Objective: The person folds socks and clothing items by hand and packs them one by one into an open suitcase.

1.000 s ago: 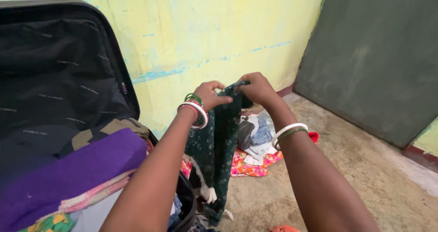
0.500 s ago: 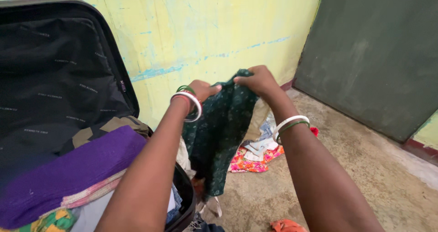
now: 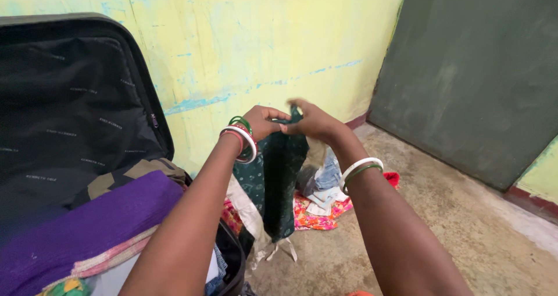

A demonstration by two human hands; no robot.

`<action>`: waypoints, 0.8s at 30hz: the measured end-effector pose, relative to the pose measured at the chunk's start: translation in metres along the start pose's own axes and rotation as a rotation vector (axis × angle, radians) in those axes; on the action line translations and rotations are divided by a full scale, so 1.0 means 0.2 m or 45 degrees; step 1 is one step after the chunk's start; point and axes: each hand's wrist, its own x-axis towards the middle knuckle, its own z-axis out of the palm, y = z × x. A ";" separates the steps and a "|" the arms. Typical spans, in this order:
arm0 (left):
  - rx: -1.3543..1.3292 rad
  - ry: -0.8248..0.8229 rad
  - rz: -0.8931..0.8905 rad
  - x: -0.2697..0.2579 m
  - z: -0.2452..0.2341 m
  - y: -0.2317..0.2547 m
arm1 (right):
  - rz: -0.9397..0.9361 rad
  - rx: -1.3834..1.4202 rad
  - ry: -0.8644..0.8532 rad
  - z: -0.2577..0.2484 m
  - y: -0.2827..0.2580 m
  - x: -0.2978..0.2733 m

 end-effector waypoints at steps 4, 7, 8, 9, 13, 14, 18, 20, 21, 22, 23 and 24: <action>-0.183 -0.107 0.129 -0.02 -0.03 0.02 | 0.163 -0.021 -0.177 0.01 0.04 0.01; 0.018 -0.019 0.015 -0.05 -0.07 0.05 | 0.174 0.030 0.093 0.01 0.07 0.05; 0.224 0.052 -0.095 -0.05 -0.09 0.06 | 0.198 0.092 0.244 0.01 0.07 0.06; 0.229 0.059 -0.089 -0.07 -0.12 0.05 | 0.188 0.092 0.246 0.00 0.08 0.07; 0.535 0.075 -0.237 -0.13 -0.22 0.04 | 0.234 0.062 0.525 -0.04 0.11 0.05; 0.583 0.074 -0.348 -0.14 -0.24 0.02 | 0.254 0.072 0.591 -0.03 0.12 0.05; 0.368 0.202 -0.365 -0.08 -0.26 -0.10 | 0.278 0.146 0.484 -0.02 0.15 0.06; 0.253 0.355 -0.379 -0.03 -0.25 -0.16 | 0.253 0.089 0.375 -0.02 0.15 0.06; 0.254 0.358 -0.379 -0.01 -0.24 -0.18 | 0.250 0.089 0.374 -0.01 0.14 0.06; 0.249 0.371 -0.353 0.02 -0.22 -0.20 | 0.314 0.246 0.271 0.00 0.12 0.06; 0.244 0.384 -0.327 0.04 -0.21 -0.21 | 0.376 0.402 0.167 0.01 0.10 0.06; 0.244 0.384 -0.327 0.05 -0.19 -0.21 | 0.376 0.401 0.166 0.02 0.08 0.06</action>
